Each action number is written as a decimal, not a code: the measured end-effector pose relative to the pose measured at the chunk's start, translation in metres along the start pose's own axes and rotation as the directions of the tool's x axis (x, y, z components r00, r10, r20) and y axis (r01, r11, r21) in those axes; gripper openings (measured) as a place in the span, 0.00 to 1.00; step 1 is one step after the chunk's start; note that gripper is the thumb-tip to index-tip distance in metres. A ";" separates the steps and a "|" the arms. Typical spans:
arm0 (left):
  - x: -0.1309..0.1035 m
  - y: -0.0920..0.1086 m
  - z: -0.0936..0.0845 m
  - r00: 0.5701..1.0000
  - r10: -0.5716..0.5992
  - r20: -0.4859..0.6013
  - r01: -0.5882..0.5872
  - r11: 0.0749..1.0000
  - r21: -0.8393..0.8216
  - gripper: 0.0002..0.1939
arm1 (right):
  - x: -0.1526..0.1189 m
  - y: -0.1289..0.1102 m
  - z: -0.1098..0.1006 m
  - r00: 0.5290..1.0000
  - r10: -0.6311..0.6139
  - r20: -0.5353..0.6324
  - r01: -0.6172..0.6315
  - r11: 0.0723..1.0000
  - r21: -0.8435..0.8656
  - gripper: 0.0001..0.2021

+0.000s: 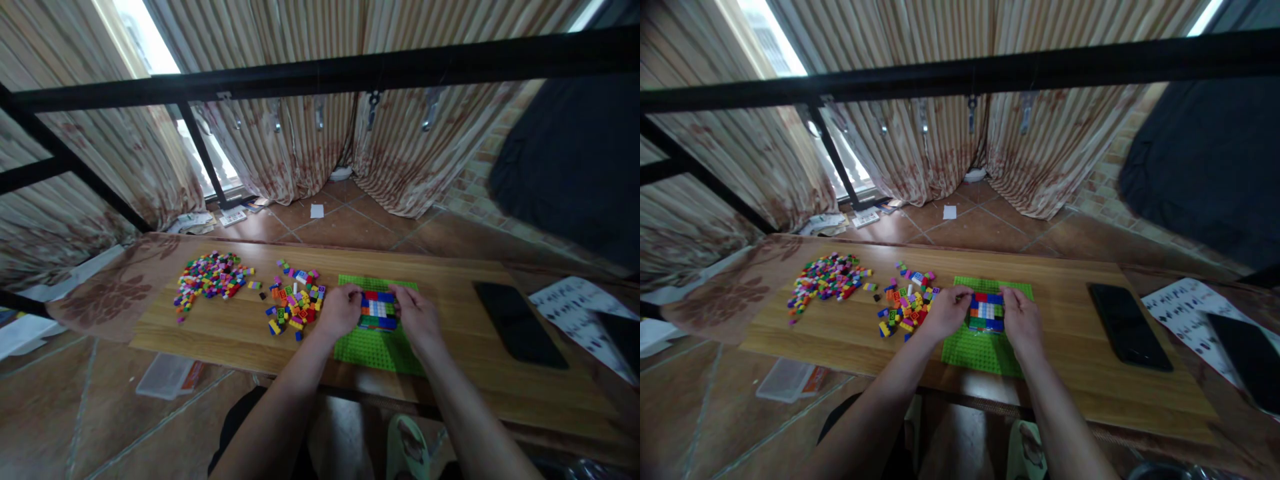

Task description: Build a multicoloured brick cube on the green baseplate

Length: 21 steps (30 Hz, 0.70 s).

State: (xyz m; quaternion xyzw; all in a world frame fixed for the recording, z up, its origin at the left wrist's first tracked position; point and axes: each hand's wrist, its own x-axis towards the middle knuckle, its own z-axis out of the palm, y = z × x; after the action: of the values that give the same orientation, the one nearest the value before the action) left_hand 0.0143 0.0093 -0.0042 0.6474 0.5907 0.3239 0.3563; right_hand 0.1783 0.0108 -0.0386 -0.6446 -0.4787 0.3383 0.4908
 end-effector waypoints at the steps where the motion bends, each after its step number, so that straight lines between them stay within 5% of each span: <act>1: 0.000 0.000 0.000 1.000 0.005 0.002 -0.005 1.000 0.005 0.15 | 0.000 0.000 0.000 1.000 -0.001 -0.001 0.001 1.000 -0.010 0.23; 15: -0.006 0.003 -0.007 1.000 -0.014 0.008 0.013 0.998 0.053 0.15 | -0.006 -0.002 0.004 0.997 0.075 0.007 -0.075 0.996 0.056 0.21; 21: -0.003 -0.001 -0.028 0.998 -0.011 -0.067 0.020 0.991 0.135 0.14 | -0.005 0.002 0.004 0.996 0.084 0.002 -0.084 0.996 0.043 0.22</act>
State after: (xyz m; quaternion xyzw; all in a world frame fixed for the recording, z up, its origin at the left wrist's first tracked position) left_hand -0.0104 0.0086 0.0101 0.6546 0.6279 0.3014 0.2940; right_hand 0.1733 0.0075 -0.0415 -0.6535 -0.4440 0.3686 0.4899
